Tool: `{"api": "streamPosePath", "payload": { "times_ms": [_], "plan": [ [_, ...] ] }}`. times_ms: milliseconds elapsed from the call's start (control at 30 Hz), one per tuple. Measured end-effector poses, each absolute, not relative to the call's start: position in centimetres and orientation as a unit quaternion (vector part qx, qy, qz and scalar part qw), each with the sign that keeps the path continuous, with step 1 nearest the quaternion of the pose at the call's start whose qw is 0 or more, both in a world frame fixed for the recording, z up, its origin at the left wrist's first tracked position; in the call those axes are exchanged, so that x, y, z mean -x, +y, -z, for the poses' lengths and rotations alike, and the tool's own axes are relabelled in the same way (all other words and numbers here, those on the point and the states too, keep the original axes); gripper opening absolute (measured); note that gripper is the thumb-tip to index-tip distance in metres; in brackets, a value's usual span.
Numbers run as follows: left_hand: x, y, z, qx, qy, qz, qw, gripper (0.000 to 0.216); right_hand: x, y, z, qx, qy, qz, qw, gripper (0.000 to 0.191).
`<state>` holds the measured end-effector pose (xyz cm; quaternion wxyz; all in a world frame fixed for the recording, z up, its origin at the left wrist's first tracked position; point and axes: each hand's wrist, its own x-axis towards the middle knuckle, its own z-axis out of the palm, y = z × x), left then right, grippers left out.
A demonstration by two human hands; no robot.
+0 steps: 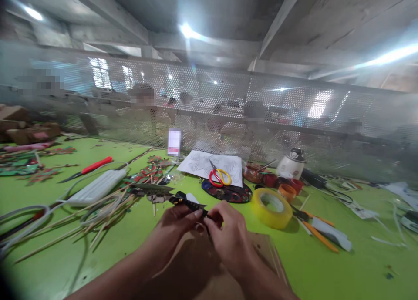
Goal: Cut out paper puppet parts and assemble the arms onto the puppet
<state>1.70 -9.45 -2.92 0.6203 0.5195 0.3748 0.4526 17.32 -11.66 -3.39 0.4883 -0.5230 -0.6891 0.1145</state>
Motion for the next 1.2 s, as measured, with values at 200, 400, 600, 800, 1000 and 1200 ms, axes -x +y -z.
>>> {"api": "streamPosePath", "payload": {
  "times_ms": [200, 400, 600, 800, 1000, 1200],
  "plan": [
    [-1.7, -8.8, 2.8, -0.536, 0.371, -0.407, 0.640, 0.024, -18.7, -10.6, 2.2, 0.534, -0.639, -0.364, 0.418, 0.018],
    [-1.6, -8.4, 3.0, -0.547, 0.317, -0.374, 0.679, 0.018, -19.6, -10.4, 2.3, 0.469, -0.561, -0.558, 0.393, 0.028],
    [-1.8, -7.9, 3.0, -0.551, 0.366, -0.393, 0.639, 0.023, -19.9, -10.2, 2.7, 0.437, -0.537, -0.610, 0.385, 0.029],
    [-1.7, -8.0, 3.1, -0.518, 0.343, -0.385, 0.683, 0.031, -19.6, -10.1, 2.8, 0.480, -0.558, -0.550, 0.395, 0.033],
    [-1.7, -7.5, 4.3, -0.532, 0.359, -0.386, 0.663, 0.028, -19.0, -10.3, 3.1, 0.496, -0.584, -0.510, 0.390, 0.032],
    [-2.0, -7.8, 4.7, -0.565, 0.362, -0.408, 0.620, 0.019, -18.3, -10.4, 3.5, 0.495, -0.590, -0.484, 0.416, 0.031]
  ]
}}
